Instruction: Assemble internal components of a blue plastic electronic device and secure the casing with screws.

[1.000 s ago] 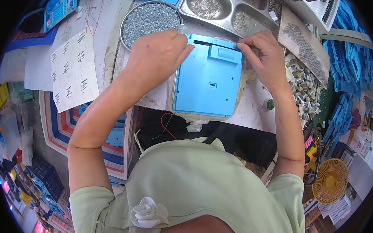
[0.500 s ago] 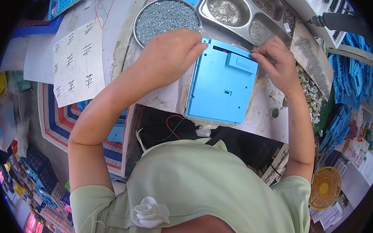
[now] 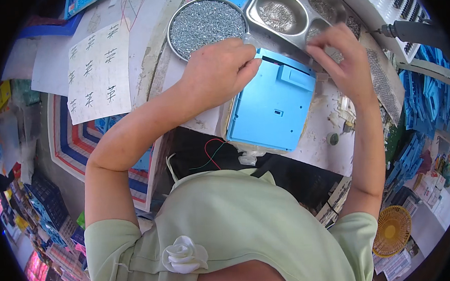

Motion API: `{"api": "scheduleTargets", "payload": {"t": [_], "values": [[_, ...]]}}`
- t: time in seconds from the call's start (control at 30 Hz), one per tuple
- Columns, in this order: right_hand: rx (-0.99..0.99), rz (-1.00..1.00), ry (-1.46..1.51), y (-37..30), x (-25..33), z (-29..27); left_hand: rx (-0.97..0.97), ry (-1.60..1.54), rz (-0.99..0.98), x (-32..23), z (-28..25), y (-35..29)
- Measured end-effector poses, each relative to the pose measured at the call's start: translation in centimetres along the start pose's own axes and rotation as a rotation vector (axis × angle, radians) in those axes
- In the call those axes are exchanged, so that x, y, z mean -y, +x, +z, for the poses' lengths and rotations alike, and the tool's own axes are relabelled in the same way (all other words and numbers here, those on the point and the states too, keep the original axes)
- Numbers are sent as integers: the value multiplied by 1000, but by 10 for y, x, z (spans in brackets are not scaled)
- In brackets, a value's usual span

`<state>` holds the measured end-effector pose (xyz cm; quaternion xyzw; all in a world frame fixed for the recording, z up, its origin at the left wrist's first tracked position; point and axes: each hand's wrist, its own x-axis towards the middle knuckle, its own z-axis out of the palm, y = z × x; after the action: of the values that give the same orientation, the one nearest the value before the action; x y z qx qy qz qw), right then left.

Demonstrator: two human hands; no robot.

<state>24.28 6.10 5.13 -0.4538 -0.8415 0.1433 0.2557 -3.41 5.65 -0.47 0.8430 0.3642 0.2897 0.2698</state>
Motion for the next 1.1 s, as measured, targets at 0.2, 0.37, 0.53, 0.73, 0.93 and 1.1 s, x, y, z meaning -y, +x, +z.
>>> {"api": "scheduleTargets", "payload": {"t": [0.2, 0.37, 0.53, 0.73, 0.93, 1.1], "values": [[108, -358, -280, 96, 13, 77, -34, -66, -41, 0, 4, -5], [418, -243, -479, 130, 22, 93, 162, -115, -63, 1, -14, 0], [182, -153, -282, 117, 17, 70, -159, 369, 31, 35, -43, 20], [-67, 18, -4, 0, 49, 4, -50, 371, 28, 54, -46, 11], [-99, 238, -40, -87, 73, 17, -113, 368, -35, 56, -37, 7], [-58, 256, -50, -87, 74, 17, -104, 386, -47, 57, -35, 3]]}}
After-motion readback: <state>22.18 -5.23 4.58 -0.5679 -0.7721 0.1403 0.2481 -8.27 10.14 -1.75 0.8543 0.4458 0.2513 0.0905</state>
